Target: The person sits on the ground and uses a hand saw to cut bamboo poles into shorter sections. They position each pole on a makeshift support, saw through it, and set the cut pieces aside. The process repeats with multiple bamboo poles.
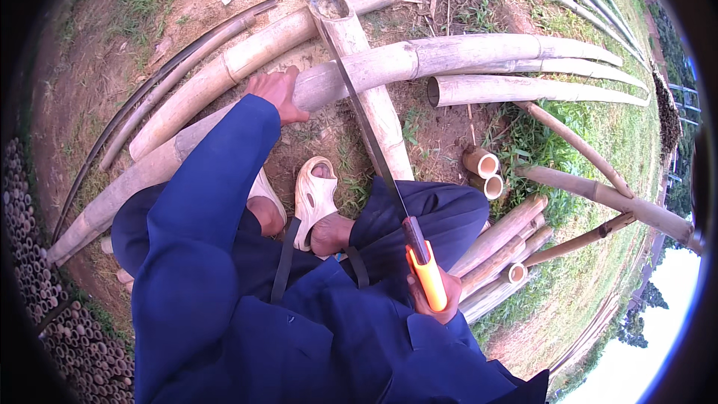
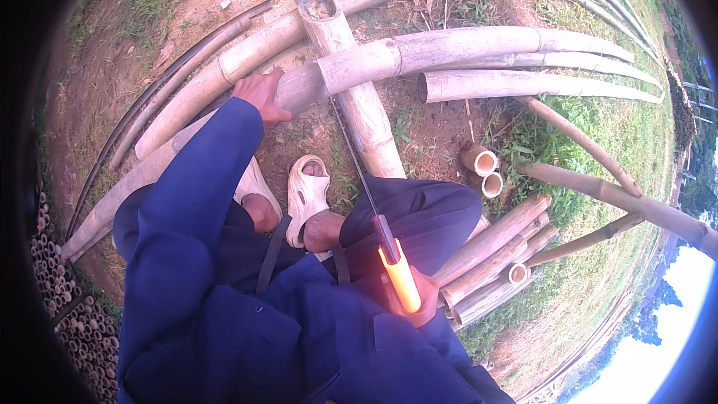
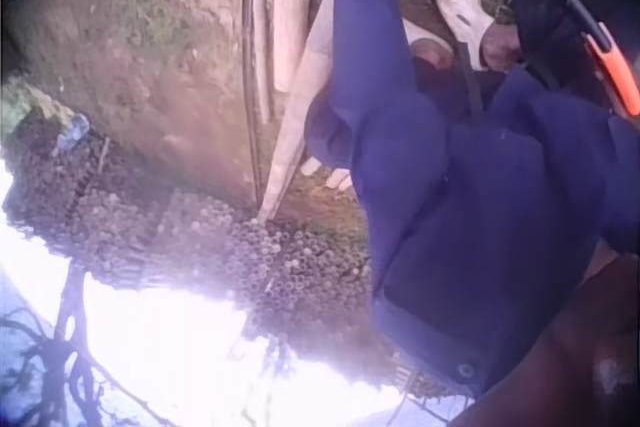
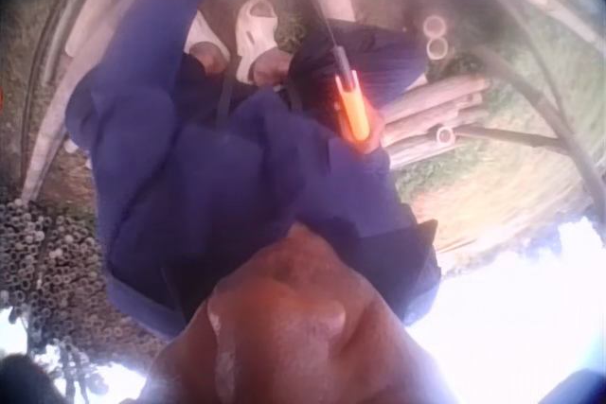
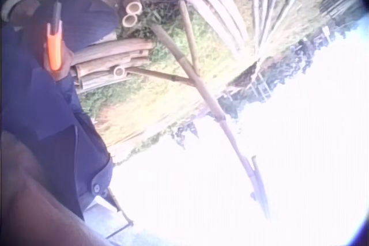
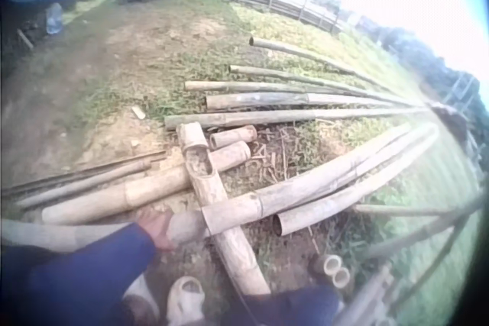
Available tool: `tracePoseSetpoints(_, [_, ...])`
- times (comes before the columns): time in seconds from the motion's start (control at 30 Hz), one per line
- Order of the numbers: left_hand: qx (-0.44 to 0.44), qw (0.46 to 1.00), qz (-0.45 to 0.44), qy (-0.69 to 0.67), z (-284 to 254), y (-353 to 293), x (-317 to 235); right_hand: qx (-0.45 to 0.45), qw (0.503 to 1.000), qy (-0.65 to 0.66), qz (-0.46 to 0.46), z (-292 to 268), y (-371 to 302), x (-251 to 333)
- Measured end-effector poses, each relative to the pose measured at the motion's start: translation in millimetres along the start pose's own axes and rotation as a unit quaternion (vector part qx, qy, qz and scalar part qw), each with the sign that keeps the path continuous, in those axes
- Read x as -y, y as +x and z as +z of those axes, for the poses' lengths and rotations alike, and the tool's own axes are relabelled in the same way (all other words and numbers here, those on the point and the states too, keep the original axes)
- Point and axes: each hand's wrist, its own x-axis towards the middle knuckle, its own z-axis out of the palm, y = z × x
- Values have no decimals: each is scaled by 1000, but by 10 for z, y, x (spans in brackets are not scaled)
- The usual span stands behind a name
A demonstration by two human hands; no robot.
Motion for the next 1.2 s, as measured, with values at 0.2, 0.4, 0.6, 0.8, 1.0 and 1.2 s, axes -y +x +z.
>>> tracePoseSetpoints(0.2, [-5,1000,5,-14,-13,71,2,11,995,90,-48,559,1437,-93])
tracePoseSetpoints(0.4, [1,1000,2,5,3,2,73,8,999,49,-18,118,368,-40])
tracePoseSetpoints(0.6, [-3,1000,1,-22,-2,42,-14,22,998,65,-13,249,820,-114])
tracePoseSetpoints(0.8, [8,999,11,-36,-73,67,72,16,995,86,-52,593,1224,-62])
tracePoseSetpoints(1.0, [-11,1000,7,-9,1,-4,27,16,999,8,30,-83,-67,40])
tracePoseSetpoints(1.2, [-17,999,11,-34,-10,113,17,25,995,83,-56,533,1365,-111])
